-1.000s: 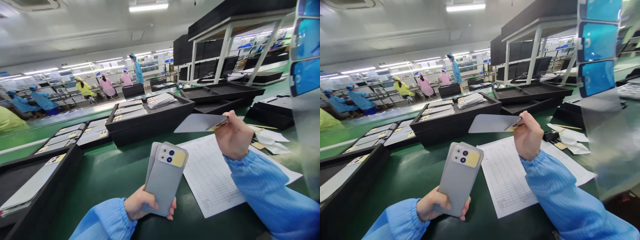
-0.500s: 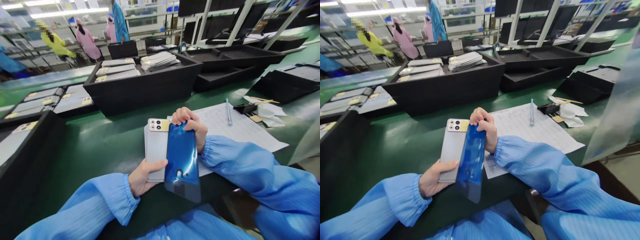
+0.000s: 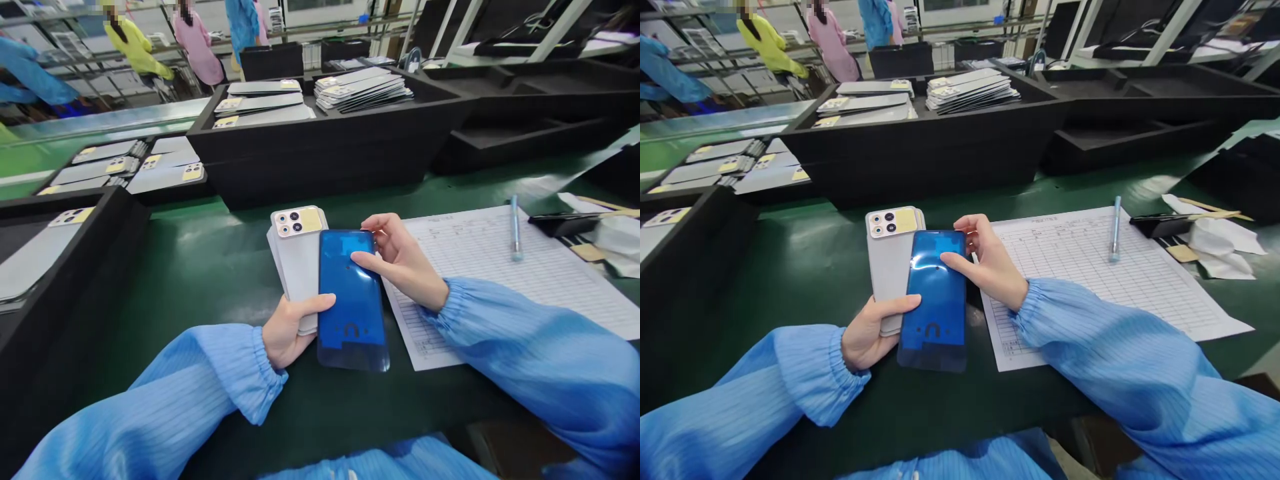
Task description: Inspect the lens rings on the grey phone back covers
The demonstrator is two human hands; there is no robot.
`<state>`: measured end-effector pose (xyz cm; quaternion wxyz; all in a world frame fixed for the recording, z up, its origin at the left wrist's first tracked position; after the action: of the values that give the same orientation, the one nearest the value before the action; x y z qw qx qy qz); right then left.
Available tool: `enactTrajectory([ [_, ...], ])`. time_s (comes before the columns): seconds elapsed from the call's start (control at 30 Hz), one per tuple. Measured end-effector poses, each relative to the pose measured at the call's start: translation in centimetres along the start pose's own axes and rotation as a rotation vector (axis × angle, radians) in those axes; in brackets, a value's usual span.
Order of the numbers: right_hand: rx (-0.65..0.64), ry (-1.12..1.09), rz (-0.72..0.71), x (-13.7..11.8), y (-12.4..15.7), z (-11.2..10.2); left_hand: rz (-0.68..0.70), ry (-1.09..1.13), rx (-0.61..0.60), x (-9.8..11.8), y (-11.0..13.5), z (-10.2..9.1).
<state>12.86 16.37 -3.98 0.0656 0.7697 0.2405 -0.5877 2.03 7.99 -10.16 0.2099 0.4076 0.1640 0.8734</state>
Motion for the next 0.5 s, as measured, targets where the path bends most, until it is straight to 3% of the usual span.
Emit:
enactTrajectory([
  [0.2,0.076,0.327,-0.100,-1.2,0.3,-0.6,0.048,-0.003,0.058,0.8,-0.3,-0.6],
  [0.37,0.140,0.544,-0.268,-3.1,1.0,-0.4,0.066,-0.015,0.101,0.9,-0.3,-0.8],
  [0.5,0.003,0.581,-0.379,-4.0,1.8,1.6,0.116,-0.010,0.167,1.4,-0.3,-1.4],
])
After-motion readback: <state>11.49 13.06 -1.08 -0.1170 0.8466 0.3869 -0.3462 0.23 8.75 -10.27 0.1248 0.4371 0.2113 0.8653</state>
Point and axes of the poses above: each hand's wrist, its own y-axis away from the middle knuckle, its own z-axis out of the palm, x = y × z, the point moved 9 cm from there along -y, towards the middle knuckle, and after that the axes turned 2 degrees about -x, right-handed, at the moved point
